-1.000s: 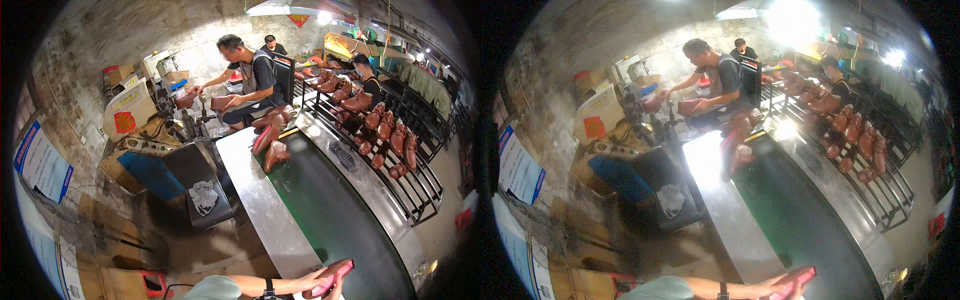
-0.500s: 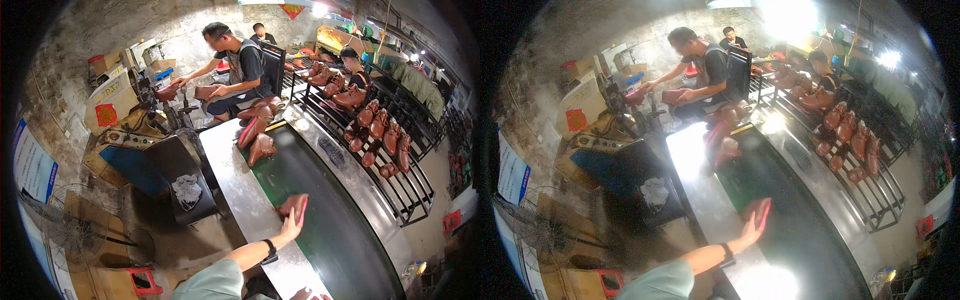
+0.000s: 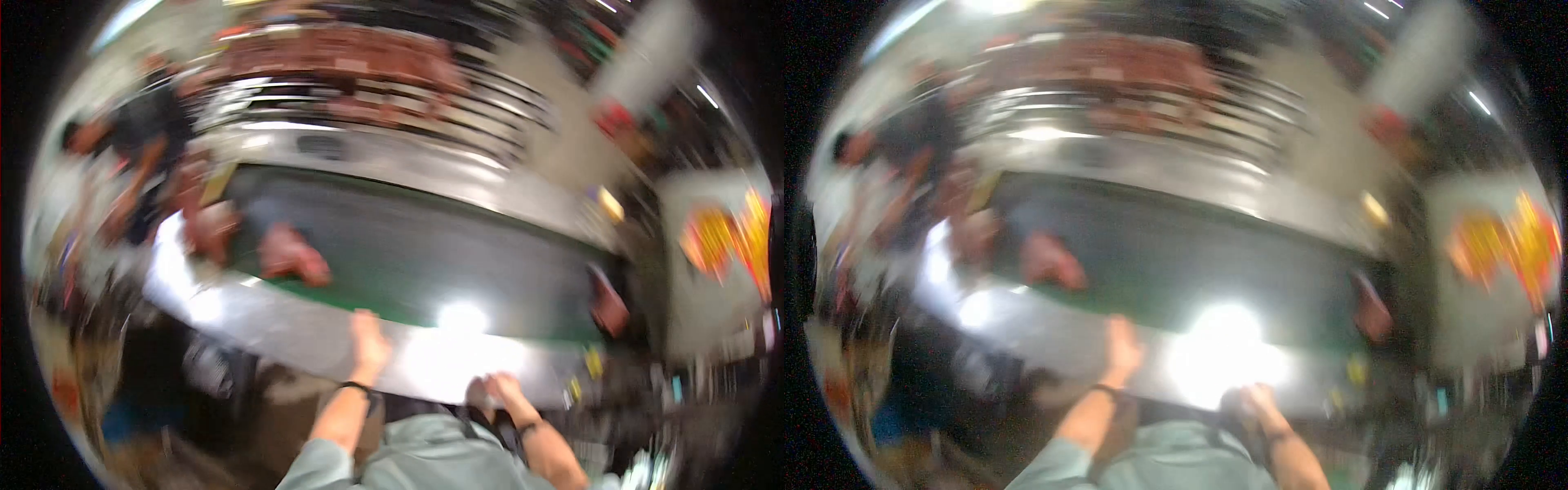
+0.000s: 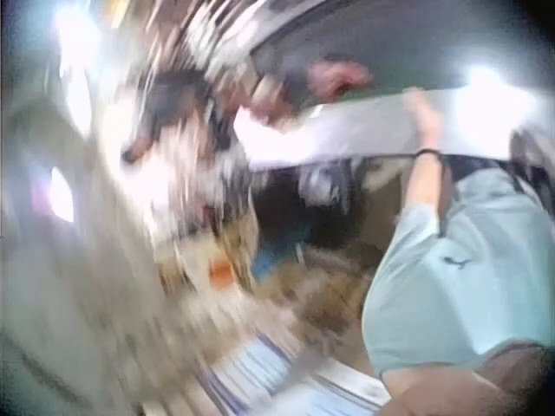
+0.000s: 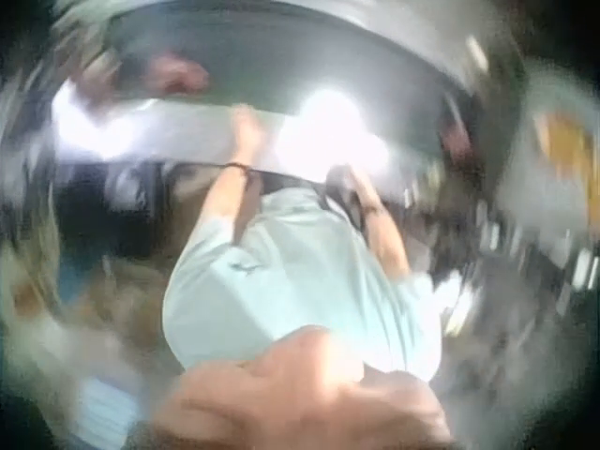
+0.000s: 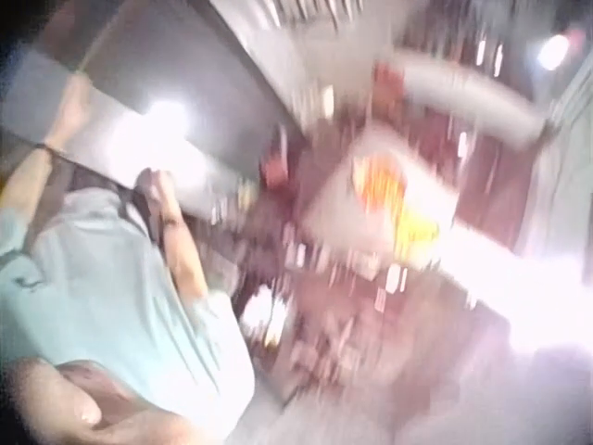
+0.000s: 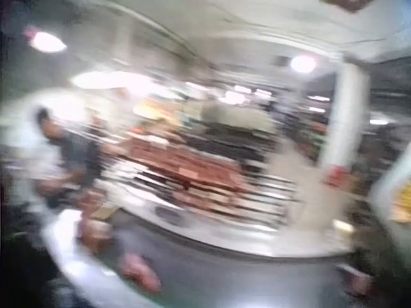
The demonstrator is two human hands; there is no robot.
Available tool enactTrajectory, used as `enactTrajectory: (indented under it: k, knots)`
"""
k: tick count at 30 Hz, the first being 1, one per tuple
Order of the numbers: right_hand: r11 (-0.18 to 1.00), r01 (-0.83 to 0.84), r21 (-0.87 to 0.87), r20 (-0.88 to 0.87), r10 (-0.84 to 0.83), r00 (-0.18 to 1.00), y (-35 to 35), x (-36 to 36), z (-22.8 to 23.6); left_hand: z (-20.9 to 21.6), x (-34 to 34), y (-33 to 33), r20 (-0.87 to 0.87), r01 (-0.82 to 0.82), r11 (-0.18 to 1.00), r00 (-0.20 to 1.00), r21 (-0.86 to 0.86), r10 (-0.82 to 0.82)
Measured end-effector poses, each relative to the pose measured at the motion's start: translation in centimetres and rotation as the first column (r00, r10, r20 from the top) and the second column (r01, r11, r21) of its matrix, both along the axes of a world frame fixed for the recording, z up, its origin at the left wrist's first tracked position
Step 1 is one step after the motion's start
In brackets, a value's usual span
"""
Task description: Manufacturing and shaping leather shoes using a lasting machine and finishing by hand in a factory setting.
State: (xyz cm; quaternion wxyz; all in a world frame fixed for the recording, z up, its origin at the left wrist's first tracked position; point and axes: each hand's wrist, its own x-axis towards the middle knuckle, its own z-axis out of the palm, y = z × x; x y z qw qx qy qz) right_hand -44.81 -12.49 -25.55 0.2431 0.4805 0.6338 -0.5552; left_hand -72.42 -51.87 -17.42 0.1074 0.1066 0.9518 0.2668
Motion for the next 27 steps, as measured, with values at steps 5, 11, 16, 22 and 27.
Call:
enactTrajectory:
  k: [5,11,16,22,27]
  knots:
    - [0.913,-0.105,0.394,0.077,0.080,0.994,-5.7,-2.5,11.0,2.1,3.0,0.1,0.071,0.110,0.994,0.991,0.005,-0.110]
    - [0.846,0.097,0.524,-0.011,-0.107,0.994,-3.9,3.2,13.6,2.9,5.8,0.2,0.019,0.315,0.929,0.948,-0.196,-0.318]
    - [0.578,0.411,0.704,-0.315,-0.264,0.912,5.1,0.3,15.7,2.8,5.2,-0.1,0.041,0.292,0.910,0.955,-0.295,-0.293]
    - [0.273,0.405,0.872,-0.329,-0.284,0.901,26.3,-2.2,20.1,8.1,7.9,10.3,0.030,0.367,0.920,0.930,-0.136,-0.367]
    - [0.617,0.339,0.710,-0.300,-0.169,0.939,39.2,-2.0,20.6,13.3,12.2,23.6,0.107,0.585,0.805,0.798,0.096,-0.593]
